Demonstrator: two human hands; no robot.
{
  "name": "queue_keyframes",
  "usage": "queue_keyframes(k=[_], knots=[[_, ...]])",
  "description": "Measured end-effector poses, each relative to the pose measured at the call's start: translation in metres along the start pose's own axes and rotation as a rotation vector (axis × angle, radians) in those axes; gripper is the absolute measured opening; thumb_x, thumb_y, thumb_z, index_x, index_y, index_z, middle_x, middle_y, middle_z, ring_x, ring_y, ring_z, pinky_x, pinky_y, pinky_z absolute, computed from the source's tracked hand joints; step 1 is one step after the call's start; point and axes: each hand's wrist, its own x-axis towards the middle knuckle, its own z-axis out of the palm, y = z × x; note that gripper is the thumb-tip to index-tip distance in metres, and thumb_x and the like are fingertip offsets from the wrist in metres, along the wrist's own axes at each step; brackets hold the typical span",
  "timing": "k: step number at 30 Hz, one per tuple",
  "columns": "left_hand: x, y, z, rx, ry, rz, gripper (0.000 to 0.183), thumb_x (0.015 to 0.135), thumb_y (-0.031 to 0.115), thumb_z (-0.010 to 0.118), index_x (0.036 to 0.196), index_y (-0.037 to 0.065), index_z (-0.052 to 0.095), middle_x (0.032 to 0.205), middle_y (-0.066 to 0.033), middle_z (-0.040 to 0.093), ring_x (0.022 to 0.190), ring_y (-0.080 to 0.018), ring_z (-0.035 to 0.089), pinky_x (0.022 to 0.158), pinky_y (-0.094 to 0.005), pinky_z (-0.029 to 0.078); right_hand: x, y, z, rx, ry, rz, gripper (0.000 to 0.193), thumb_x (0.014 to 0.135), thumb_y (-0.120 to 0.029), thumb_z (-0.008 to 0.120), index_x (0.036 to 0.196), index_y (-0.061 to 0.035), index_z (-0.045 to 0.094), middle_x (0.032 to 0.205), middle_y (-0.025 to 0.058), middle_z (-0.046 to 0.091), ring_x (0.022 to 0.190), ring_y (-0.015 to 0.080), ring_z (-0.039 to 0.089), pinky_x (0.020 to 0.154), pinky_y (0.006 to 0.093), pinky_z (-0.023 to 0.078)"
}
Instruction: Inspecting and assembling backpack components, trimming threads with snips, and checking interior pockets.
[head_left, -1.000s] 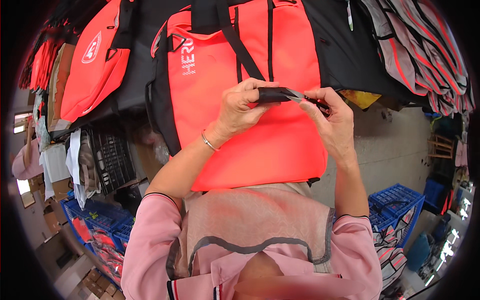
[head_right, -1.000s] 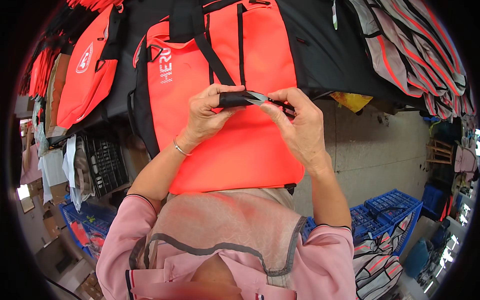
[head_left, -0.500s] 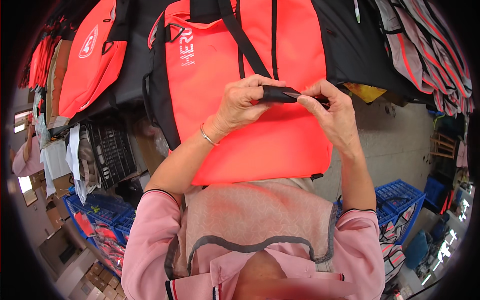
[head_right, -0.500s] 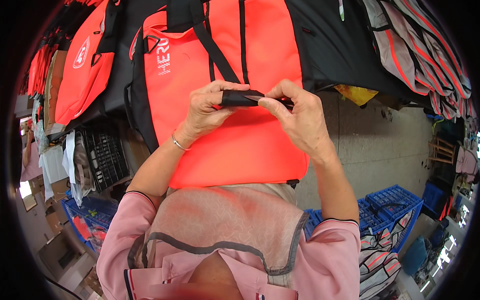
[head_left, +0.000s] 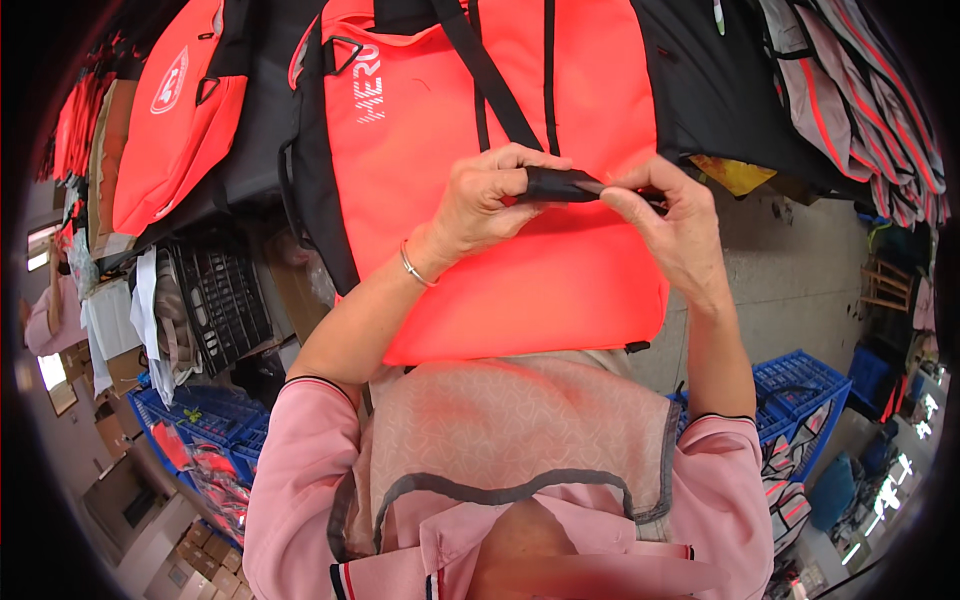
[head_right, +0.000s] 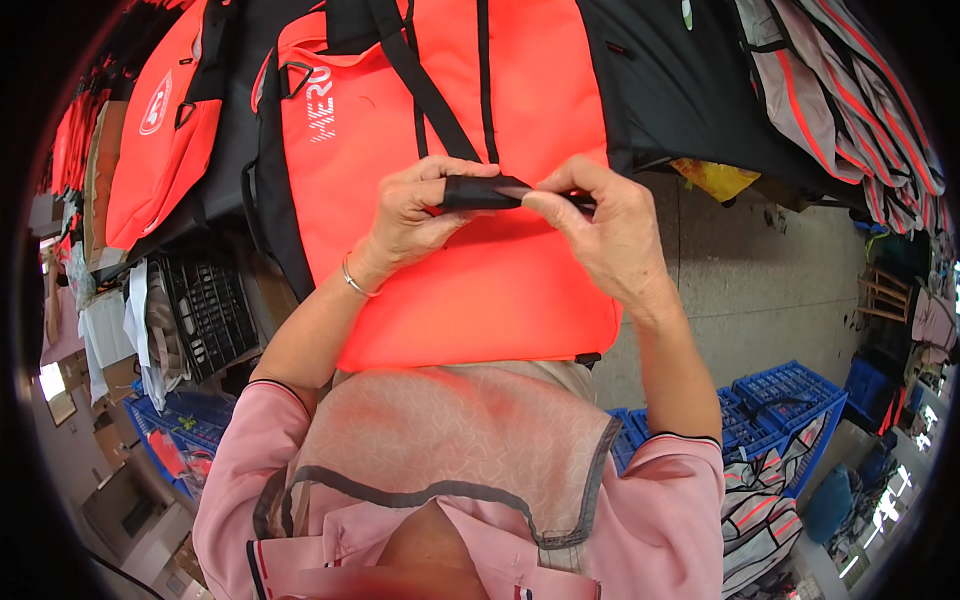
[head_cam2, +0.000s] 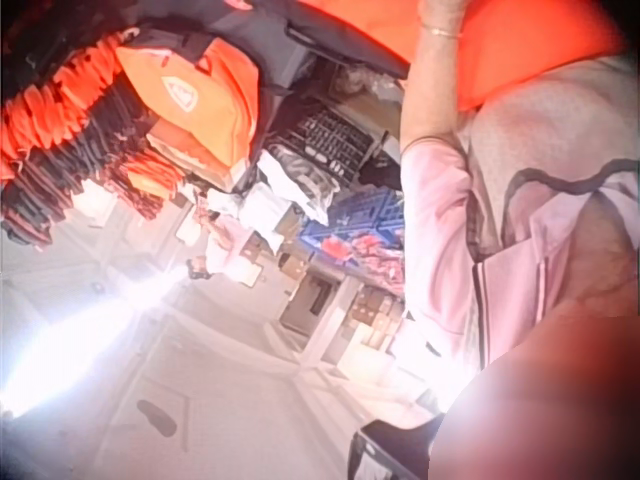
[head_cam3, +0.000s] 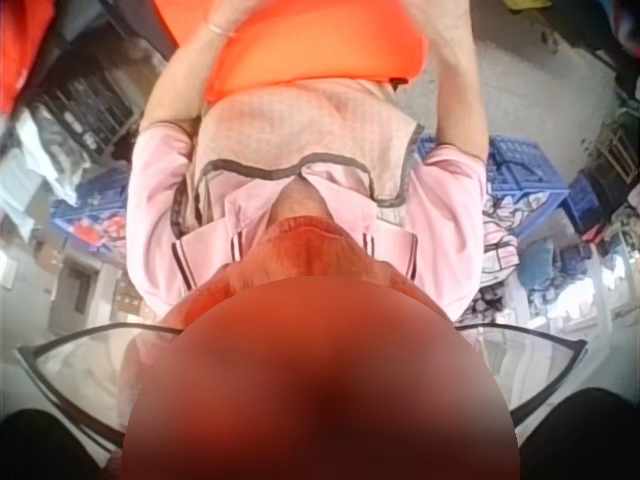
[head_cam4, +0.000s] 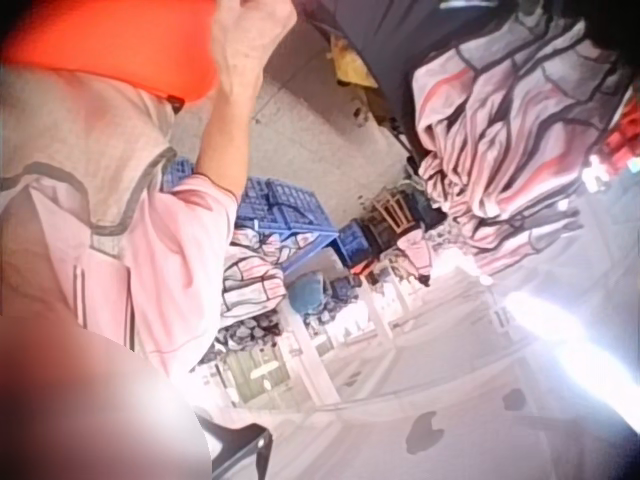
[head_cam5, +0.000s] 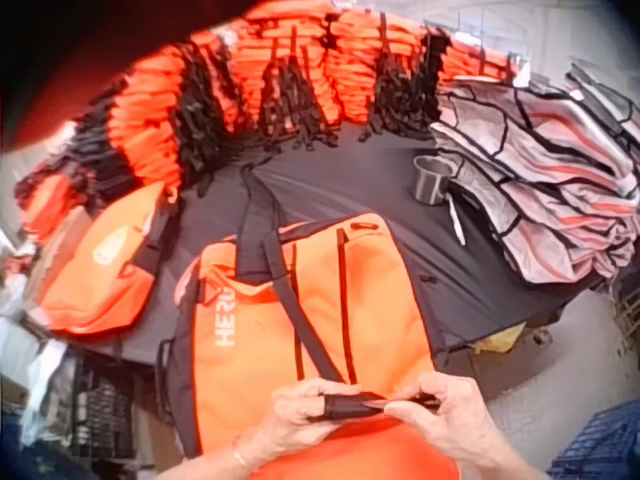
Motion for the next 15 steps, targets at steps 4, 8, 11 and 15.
queue_keyframes(k=[4, 8, 11, 15], knots=[[-0.011, 0.016, -0.009, 0.114, -0.002, 0.09, 0.025, 0.068, -0.005, 0.076, 0.092, 0.002, 0.073, 0.112, -0.0089, 0.069, 0.101, -0.0239, 0.066, 0.081, -0.0313, 0.055, 0.004, 0.01, -0.004, 0.301, 0.181, 0.066, 0.012, 0.088, -0.007, 0.069, 0.09, 0.0025, 0.064, 0.079, 0.0013, 0.061, 0.067, 0.004, 0.052, 0.058, 0.0225, 0.045], [-0.045, 0.053, -0.012, 0.377, -0.11, 0.13, 0.025, 0.07, -0.002, 0.076, 0.093, -0.007, 0.065, 0.124, -0.0134, 0.062, 0.111, -0.0308, 0.06, 0.089, -0.037, 0.053, -0.011, 0.0, 0.002, 0.375, -0.014, 0.308, 0.019, 0.089, -0.015, 0.07, 0.089, 0.0024, 0.063, 0.073, 0.0017, 0.06, 0.059, 0.0047, 0.051, 0.051, 0.0231, 0.043], [-0.067, 0.057, -0.013, 0.441, -0.07, 0.056, 0.032, 0.07, -0.002, 0.075, 0.1, -0.008, 0.063, 0.126, -0.0166, 0.06, 0.112, -0.0329, 0.059, 0.091, -0.0382, 0.052, -0.02, -0.001, 0.02, 0.259, -0.244, 0.347, 0.028, 0.089, -0.025, 0.07, 0.091, 0.002, 0.062, 0.061, -0.0028, 0.051, 0.054, 0.004, 0.048, 0.047, 0.0206, 0.039], [-0.092, 0.063, -0.011, 0.481, 0.025, 0.062, 0.03, 0.07, 0.0, 0.077, 0.096, -0.006, 0.066, 0.124, -0.0169, 0.061, 0.113, -0.0314, 0.058, 0.091, -0.0391, 0.051, -0.019, 0.014, 0.054, 0.72, -0.29, 0.643, 0.021, 0.091, -0.025, 0.068, 0.092, -0.0055, 0.062, 0.062, -0.0055, 0.048, 0.044, 0.0039, 0.037, 0.041, 0.0204, 0.026]])
